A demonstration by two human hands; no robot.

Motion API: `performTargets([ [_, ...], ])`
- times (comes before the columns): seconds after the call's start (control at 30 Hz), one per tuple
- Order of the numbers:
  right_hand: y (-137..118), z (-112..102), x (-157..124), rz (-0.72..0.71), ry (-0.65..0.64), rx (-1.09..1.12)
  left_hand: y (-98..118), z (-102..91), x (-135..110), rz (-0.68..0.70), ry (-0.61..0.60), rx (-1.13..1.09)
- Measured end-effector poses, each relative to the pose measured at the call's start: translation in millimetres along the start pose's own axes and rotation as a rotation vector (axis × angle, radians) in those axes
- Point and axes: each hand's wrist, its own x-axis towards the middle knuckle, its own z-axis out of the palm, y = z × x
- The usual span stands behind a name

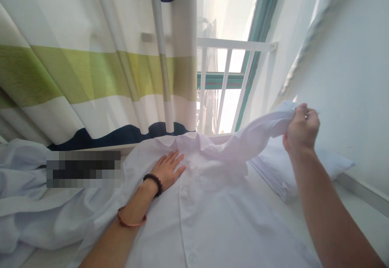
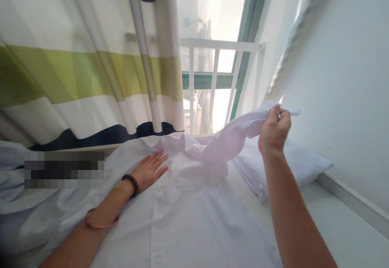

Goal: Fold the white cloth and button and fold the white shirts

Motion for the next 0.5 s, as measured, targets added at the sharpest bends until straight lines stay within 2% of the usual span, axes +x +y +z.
performTargets([
  [0.07,-11,13,-16,0.059,-0.002,0.195,2,-0.1,0,-0.007,-0.002,0.003],
  [0.13,-29,24,-37,0.067,-0.192,0.322,2,-2.2,1,-0.013,-0.001,-0.033],
  [0.2,-49,28,-58,0.061,-0.639,0.314,2,-8.6,2,-0.02,0.002,-0.192],
  [0.3,-73,28,-85,0.07,-1.571,0.139,-1,-28.6,1,-0.026,0.016,-0.501],
  [0.33,-76,28,-92,0.094,-1.811,0.045,-2,-37.2,0,-0.026,0.012,-0.57],
  [0.37,-77,29,-98,0.115,-1.969,-0.046,-2,-45.9,-1,-0.021,0.0,-0.61],
  [0.4,-76,30,-102,0.128,-2.042,-0.131,-1,-54.0,-2,-0.02,-0.026,-0.649],
  [0.43,-73,33,-105,0.131,-2.047,-0.21,0,-60.9,-3,-0.03,-0.071,-0.714],
  [0.5,-61,36,-104,0.127,-1.95,-0.353,3,-69.3,-6,-0.077,-0.181,-0.853],
])
